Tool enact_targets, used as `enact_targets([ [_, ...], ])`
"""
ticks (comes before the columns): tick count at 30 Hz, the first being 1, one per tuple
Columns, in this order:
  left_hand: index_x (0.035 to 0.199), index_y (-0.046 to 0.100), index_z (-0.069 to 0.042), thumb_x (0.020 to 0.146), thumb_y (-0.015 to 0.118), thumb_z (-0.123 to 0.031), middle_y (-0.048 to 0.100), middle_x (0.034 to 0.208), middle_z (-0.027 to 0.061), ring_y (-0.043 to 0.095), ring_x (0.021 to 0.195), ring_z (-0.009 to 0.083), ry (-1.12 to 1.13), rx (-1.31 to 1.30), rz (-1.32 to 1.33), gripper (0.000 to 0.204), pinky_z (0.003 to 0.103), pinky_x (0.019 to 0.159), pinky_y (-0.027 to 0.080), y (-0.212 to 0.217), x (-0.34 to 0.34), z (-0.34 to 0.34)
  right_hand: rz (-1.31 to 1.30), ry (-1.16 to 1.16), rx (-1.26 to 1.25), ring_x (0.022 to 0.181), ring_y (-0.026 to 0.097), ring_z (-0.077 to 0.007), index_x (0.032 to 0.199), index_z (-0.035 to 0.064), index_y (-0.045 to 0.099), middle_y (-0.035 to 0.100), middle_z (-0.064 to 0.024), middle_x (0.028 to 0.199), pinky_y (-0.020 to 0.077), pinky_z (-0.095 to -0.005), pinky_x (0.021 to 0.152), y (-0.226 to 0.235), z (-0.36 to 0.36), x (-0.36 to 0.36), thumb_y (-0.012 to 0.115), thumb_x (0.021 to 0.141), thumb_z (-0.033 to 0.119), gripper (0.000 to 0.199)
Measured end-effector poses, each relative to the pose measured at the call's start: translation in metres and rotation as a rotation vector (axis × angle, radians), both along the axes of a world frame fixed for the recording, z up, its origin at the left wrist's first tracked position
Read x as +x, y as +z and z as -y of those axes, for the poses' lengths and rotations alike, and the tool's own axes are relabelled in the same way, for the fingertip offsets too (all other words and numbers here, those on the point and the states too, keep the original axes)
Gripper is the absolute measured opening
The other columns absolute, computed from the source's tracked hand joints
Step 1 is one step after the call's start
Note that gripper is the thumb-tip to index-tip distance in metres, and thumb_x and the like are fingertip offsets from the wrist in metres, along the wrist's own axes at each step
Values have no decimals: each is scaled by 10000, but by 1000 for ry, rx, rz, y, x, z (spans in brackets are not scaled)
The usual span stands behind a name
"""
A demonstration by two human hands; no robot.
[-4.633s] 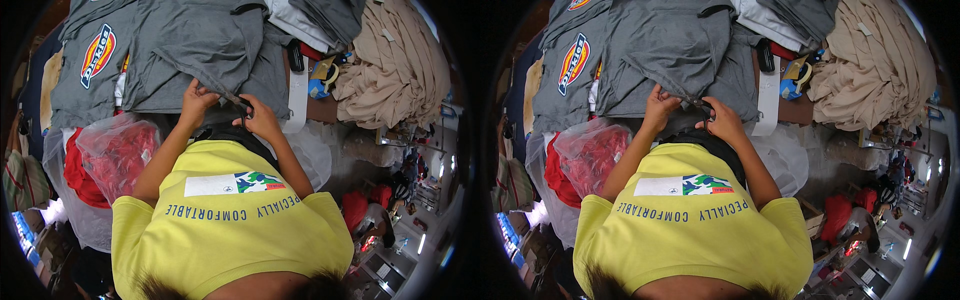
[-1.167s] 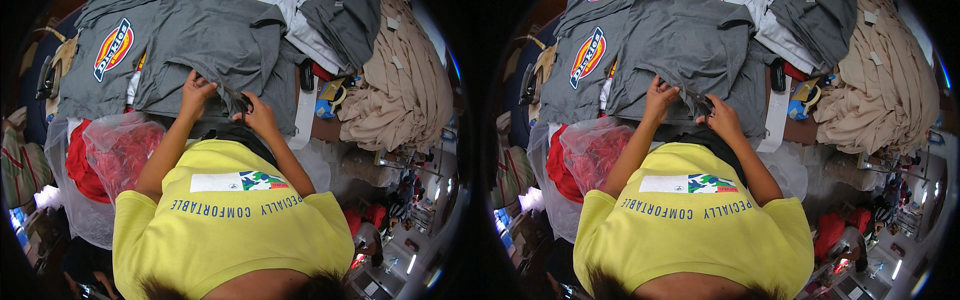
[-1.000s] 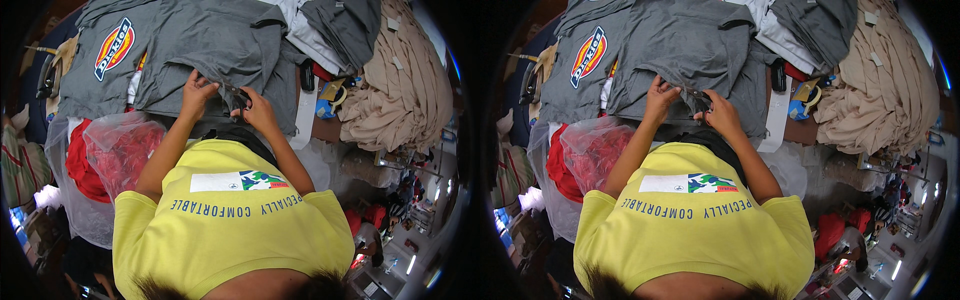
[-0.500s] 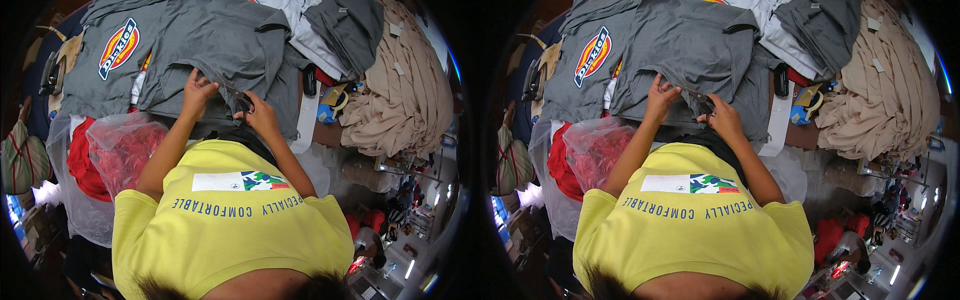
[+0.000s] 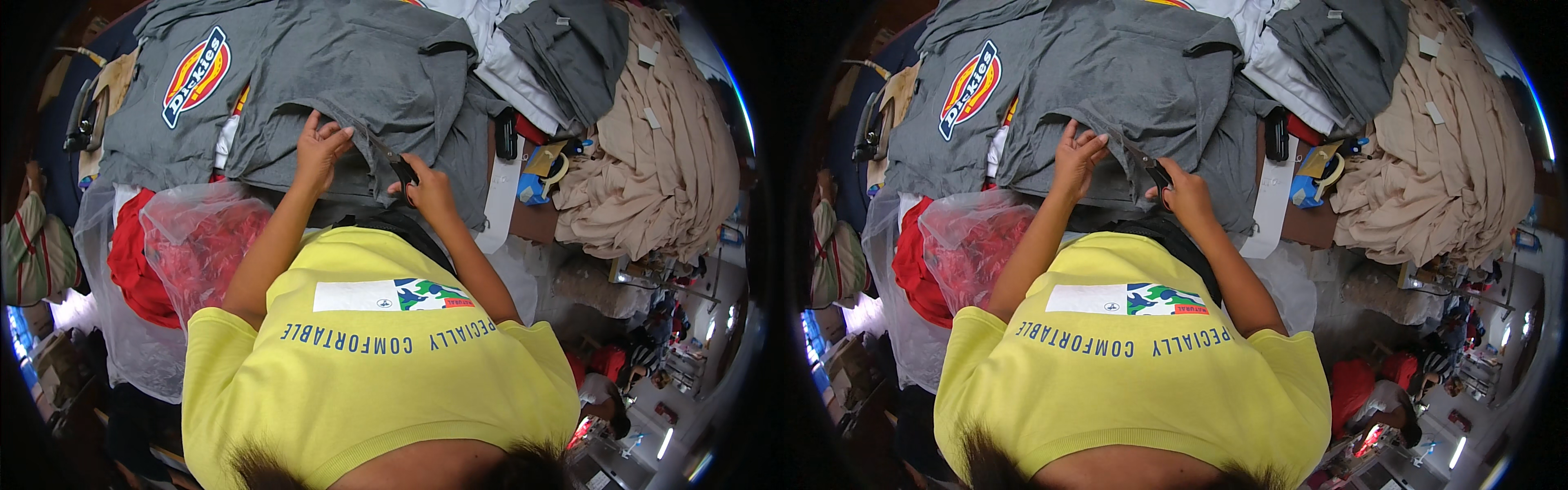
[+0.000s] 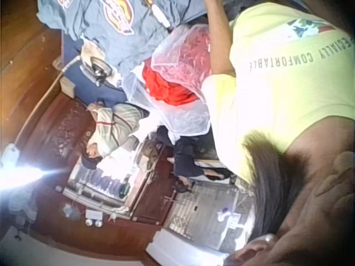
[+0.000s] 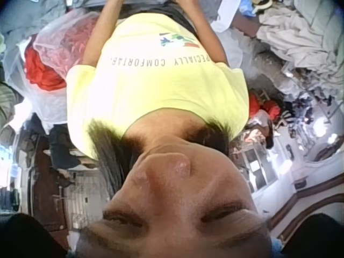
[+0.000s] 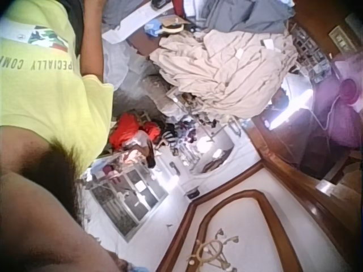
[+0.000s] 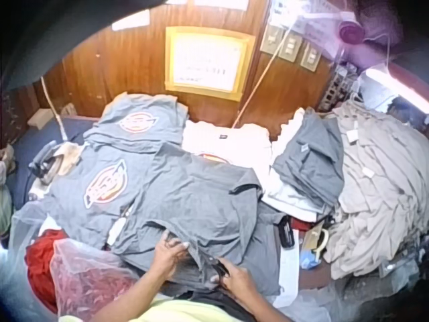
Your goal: The person picks up several grey shirts from a stack, unfolds them one by one to check for loose threads, and uses shears to trim excess thread from the necklines and seams.
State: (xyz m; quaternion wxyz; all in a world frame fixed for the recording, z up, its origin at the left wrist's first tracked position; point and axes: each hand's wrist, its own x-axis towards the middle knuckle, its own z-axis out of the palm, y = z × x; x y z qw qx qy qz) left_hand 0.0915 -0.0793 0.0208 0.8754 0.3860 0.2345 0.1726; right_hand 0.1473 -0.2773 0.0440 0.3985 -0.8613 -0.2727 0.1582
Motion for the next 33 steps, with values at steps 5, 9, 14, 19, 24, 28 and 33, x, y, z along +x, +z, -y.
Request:
enact_targets([
  [5,1300,330,-58,742,613,94,556,915,48,592,811,129,-1,15,-2,644,250,679,522,0,-2,2,157,37,-138,600,588,-243,1095,121,536,585,-85,678,443,-348,532,17,-11,2,791,595,300,589],
  [9,1361,180,-52,747,609,94,571,946,63,602,846,149,-35,26,21,763,260,702,527,2,-2,3,104,47,-148,605,565,-250,1095,128,540,555,-89,697,437,-367,536,21,-18,7,799,563,347,630],
  [14,1376,165,-46,747,616,85,575,956,67,601,841,148,-64,26,44,785,258,703,522,4,-3,2,108,82,-93,598,597,-249,1095,120,540,610,-107,711,446,-349,531,9,-13,11,773,619,203,537],
  [19,1389,167,-27,746,627,72,547,895,45,581,808,126,86,-19,-17,797,251,700,507,1,-1,-2,-67,56,-150,616,620,-255,1085,109,541,631,-135,739,460,-337,546,19,-11,7,742,648,148,483],
  [24,1401,82,-7,741,622,85,526,915,61,577,809,136,37,8,-2,858,260,697,510,1,-2,-6,154,79,-96,595,592,-250,1103,111,541,605,-106,693,452,-337,544,8,-15,7,773,627,256,549],
  [28,1401,95,-15,738,616,96,524,922,64,580,814,140,42,-6,-6,850,265,694,512,1,-2,-4,126,72,-150,578,549,-252,1105,116,538,548,-88,647,440,-354,545,20,-29,9,791,596,322,605],
  [33,1401,87,-17,738,623,89,527,916,59,580,819,139,28,6,-6,859,264,698,508,4,-4,-4,137,86,-89,552,567,-267,1071,111,549,561,-106,621,436,-355,518,10,-27,12,793,598,308,567],
])
